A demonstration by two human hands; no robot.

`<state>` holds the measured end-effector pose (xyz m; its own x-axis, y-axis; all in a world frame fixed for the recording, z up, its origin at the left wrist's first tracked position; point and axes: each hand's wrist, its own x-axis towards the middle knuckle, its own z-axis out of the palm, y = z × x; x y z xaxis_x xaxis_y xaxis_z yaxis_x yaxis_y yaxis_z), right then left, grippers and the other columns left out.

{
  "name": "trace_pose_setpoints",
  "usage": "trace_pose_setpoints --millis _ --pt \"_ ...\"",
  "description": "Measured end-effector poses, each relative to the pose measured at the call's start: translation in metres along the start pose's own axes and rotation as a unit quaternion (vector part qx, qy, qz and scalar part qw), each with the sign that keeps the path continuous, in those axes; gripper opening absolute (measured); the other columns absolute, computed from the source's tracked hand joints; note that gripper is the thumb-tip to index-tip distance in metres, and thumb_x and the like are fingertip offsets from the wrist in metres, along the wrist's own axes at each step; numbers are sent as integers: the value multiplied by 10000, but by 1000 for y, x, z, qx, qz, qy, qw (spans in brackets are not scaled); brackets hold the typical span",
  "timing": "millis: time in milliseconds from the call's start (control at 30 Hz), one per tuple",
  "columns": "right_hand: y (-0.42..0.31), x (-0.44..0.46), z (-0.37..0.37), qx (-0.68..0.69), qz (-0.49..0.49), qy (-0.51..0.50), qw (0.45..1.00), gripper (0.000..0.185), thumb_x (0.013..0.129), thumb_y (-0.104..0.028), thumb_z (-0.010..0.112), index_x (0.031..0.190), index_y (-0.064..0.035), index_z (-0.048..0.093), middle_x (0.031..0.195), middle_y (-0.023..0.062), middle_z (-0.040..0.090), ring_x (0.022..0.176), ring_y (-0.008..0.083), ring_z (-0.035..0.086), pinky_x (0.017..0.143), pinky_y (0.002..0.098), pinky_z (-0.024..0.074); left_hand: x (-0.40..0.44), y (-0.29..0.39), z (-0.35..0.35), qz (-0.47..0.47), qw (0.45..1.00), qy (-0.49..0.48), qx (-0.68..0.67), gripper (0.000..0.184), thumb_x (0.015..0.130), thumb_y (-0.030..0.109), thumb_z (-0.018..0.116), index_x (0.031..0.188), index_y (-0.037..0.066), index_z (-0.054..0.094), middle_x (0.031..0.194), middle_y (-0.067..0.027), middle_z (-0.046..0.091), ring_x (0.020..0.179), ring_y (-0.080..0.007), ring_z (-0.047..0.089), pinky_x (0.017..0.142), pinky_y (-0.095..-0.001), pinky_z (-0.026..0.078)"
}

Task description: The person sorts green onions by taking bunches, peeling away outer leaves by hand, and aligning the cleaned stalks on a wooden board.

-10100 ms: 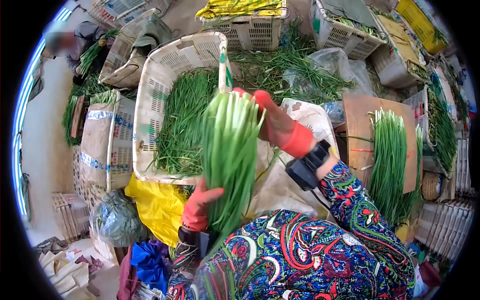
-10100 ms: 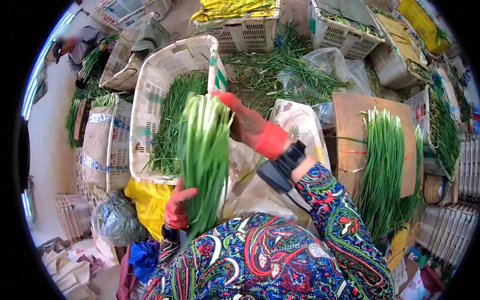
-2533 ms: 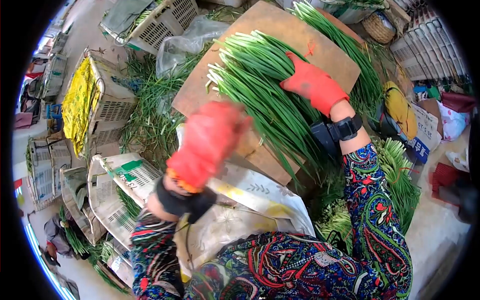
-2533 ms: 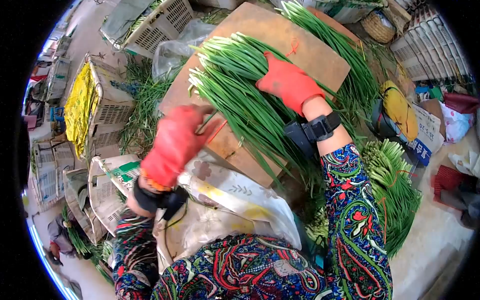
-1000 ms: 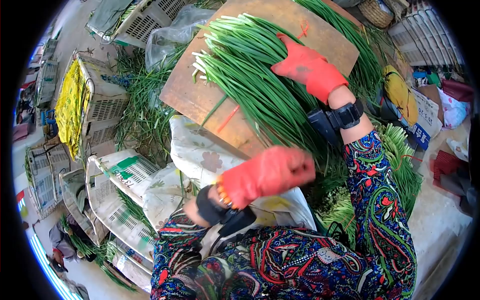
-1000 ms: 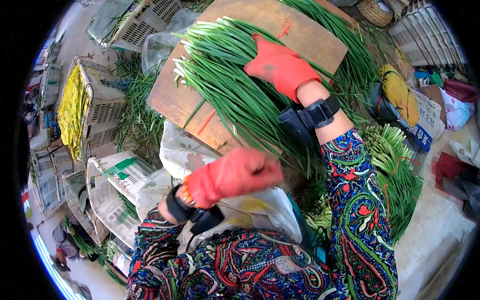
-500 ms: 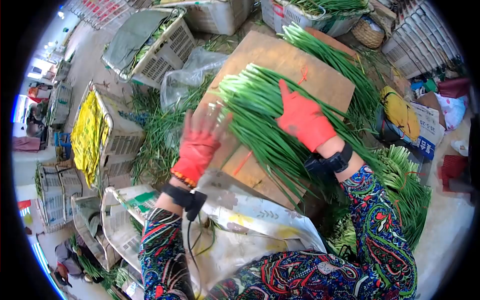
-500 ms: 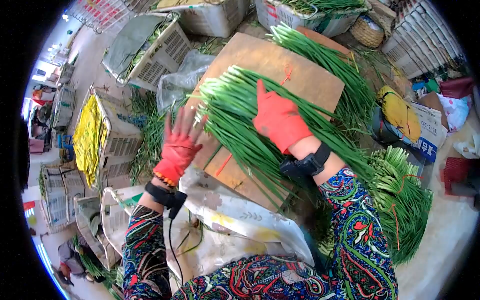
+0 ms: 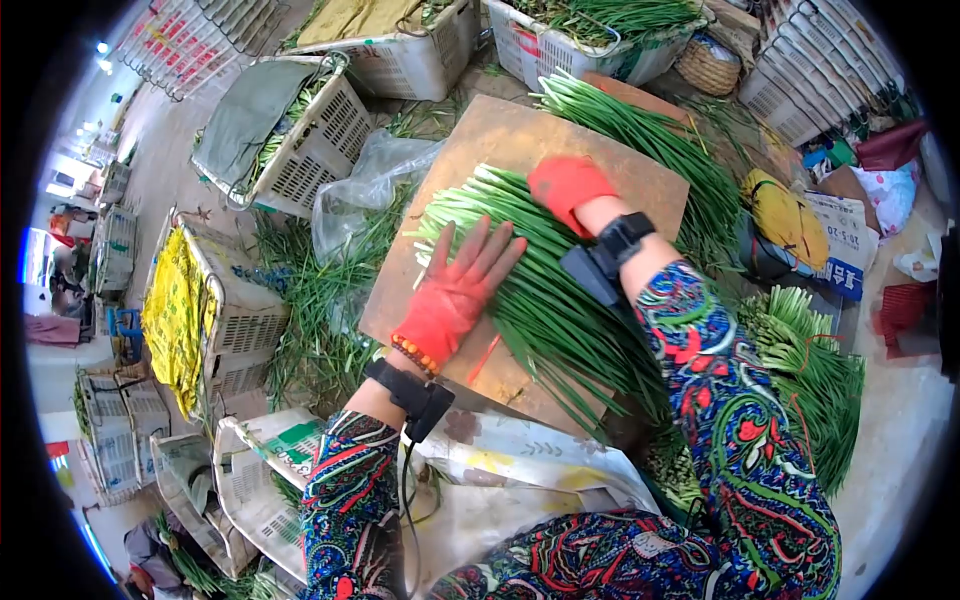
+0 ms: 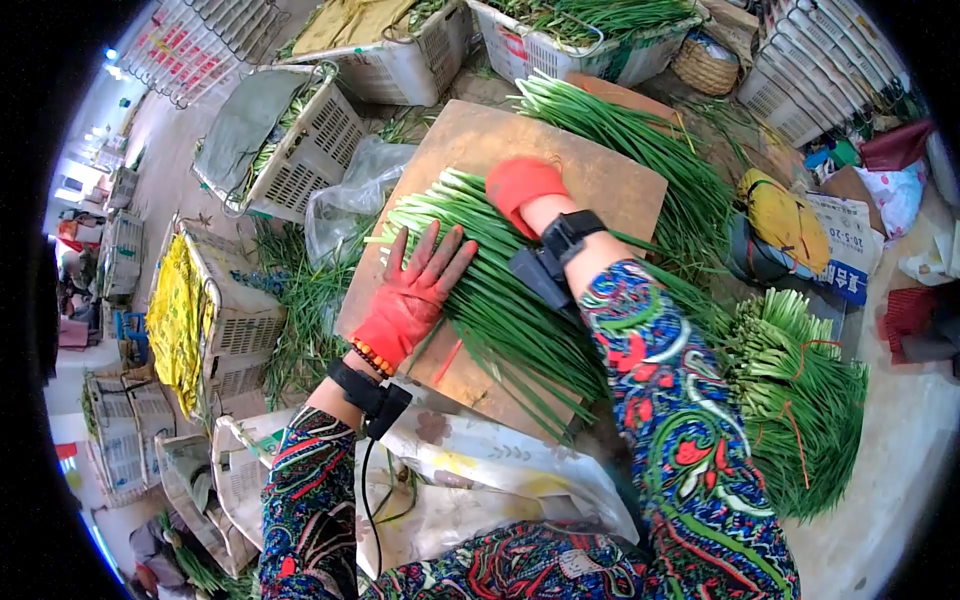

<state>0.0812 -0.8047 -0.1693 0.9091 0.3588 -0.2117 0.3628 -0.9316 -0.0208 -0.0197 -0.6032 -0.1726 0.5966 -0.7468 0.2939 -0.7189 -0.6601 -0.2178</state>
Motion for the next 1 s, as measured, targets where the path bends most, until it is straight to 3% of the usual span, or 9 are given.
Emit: trace_pose_setpoints --millis 233,333,467,533,600,700,800,933,1000 --pt "-16 -16 8 188 -135 -19 973 254 754 -229 488 834 -28 621 890 183 609 816 356 586 689 397 464 12 13 12 -53 997 34 -37 544 758 105 447 1294 102 357 1294 -110 394 1191 -286 384 983 -486 274" --pt "-16 -17 21 251 -72 23 965 254 743 -229 492 826 -27 621 876 190 608 812 353 587 695 399 465 20 7 11 -30 998 12 -57 549 752 113 463 1291 97 358 1276 -112 408 1184 -292 387 984 -487 271" --pt "1 -20 45 120 -119 163 972 290 777 -236 463 906 -19 605 945 199 594 851 334 579 702 388 456 24 2 11 -11 996 -16 -91 588 733 122 487 1300 86 334 1247 -128 421 1176 -301 386 992 -484 262" --pt "4 -28 32 346 29 218 912 344 783 -276 475 944 7 588 1013 215 564 882 349 561 756 375 448 24 0 10 -8 995 -17 -98 612 718 121 500 1303 80 323 1240 -133 421 1178 -304 383 996 -484 256" --pt "13 -31 29 504 217 320 772 384 771 -318 490 956 6 585 1039 219 550 895 357 554 789 374 441 22 2 10 -10 994 -13 -108 612 717 120 503 1301 77 324 1242 -135 420 1179 -305 382 999 -484 253" --pt "27 -55 25 237 282 269 890 416 747 -359 506 993 -33 584 1035 203 562 913 347 554 809 381 431 18 3 10 -14 993 -15 -120 668 693 156 552 1310 79 308 1256 -134 408 1200 -310 354 1015 -485 222" --pt "16 -43 22 178 329 111 921 382 714 -358 517 906 -43 620 949 196 597 882 333 572 781 397 435 17 2 12 -10 993 -18 -119 727 670 181 584 1324 84 281 1269 -133 394 1214 -309 333 1024 -488 198" --pt "14 -32 27 277 217 92 931 271 666 -278 543 722 -35 647 822 200 612 820 327 592 707 376 468 12 4 16 -6 998 -10 -67 713 695 191 554 1334 80 258 1277 -129 384 1214 -303 336 1025 -482 201" --pt "13 -33 25 320 162 87 929 240 710 -238 525 779 -41 644 851 197 602 815 338 583 706 380 467 11 4 15 -8 998 -3 -58 693 709 189 536 1334 78 257 1276 -129 385 1213 -302 337 1025 -479 203"
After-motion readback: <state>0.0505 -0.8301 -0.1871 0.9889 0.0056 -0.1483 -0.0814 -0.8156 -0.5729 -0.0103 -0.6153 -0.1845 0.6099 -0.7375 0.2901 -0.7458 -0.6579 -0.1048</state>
